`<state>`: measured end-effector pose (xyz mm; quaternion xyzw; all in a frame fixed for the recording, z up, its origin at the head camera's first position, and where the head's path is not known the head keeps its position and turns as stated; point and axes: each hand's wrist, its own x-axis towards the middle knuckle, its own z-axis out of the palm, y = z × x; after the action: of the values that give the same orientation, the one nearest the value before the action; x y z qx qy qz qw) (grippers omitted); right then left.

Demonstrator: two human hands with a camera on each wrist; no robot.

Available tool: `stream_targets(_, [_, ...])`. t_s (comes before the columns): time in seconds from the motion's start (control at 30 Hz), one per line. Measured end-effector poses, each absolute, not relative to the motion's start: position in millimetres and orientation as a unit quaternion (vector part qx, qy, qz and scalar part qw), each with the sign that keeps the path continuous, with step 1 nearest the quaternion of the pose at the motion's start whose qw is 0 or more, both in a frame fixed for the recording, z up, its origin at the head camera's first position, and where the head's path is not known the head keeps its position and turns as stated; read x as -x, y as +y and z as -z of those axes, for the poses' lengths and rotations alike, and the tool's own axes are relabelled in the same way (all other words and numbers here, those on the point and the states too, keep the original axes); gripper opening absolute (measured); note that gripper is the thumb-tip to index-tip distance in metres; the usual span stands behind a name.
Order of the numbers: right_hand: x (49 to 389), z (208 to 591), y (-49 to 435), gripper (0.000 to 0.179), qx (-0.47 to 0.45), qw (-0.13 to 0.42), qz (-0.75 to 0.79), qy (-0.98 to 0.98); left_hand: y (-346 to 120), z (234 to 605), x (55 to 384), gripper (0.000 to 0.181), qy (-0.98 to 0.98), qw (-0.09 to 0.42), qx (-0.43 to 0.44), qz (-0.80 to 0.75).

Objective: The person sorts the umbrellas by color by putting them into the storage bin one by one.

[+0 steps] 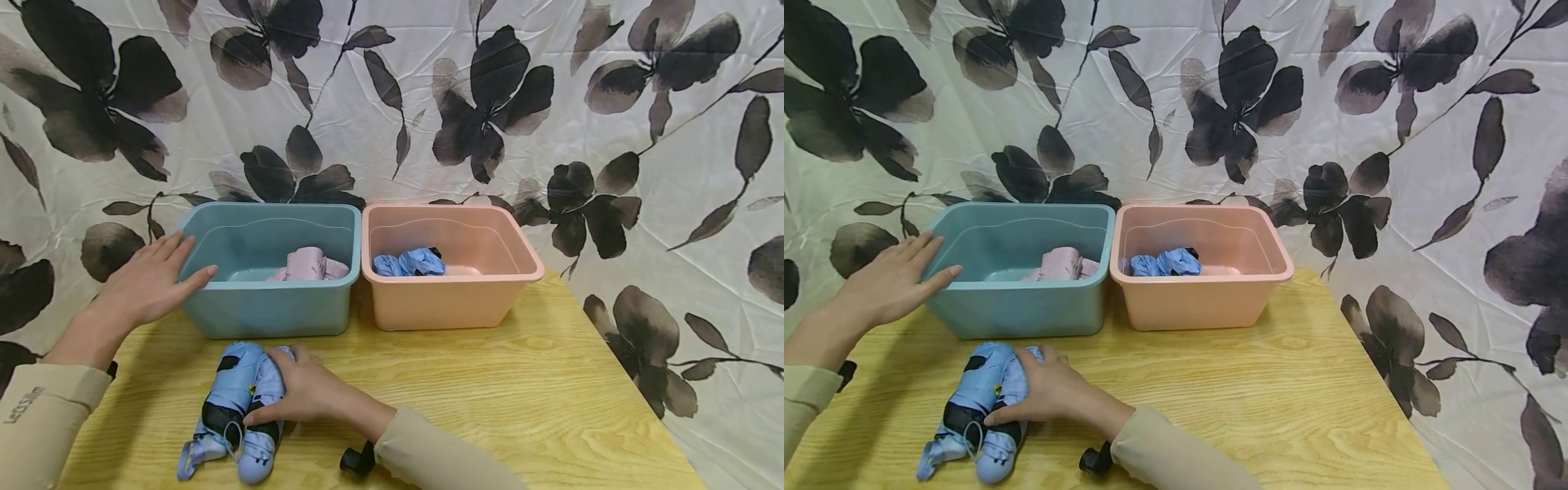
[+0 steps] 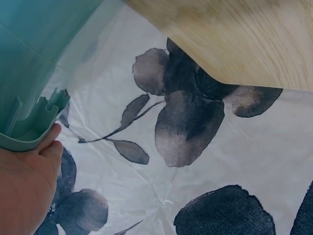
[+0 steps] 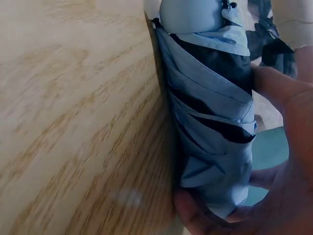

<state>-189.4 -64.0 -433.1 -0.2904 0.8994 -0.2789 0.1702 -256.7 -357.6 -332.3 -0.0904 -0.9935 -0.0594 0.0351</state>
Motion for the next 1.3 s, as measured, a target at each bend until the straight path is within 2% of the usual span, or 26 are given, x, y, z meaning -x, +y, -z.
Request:
stream_targets(0.6, [187,445,-58,0.1,0.246,0.183,0.441,0.844,-361,334,256,0.095,-0.994,0.035,0.087,0.064])
stream_targets(1.0, [175,444,-39,0.1,0.252,0.127,0.561,0.778,-359,334,256,0.094,-0.994,0.038,0.087,0.063])
stream_targets(1.3, [169,422,-12,0.099,0.248,0.096,0.66,0.703,-357,331,256,0.094,-0.994,0.034,0.087,0.058])
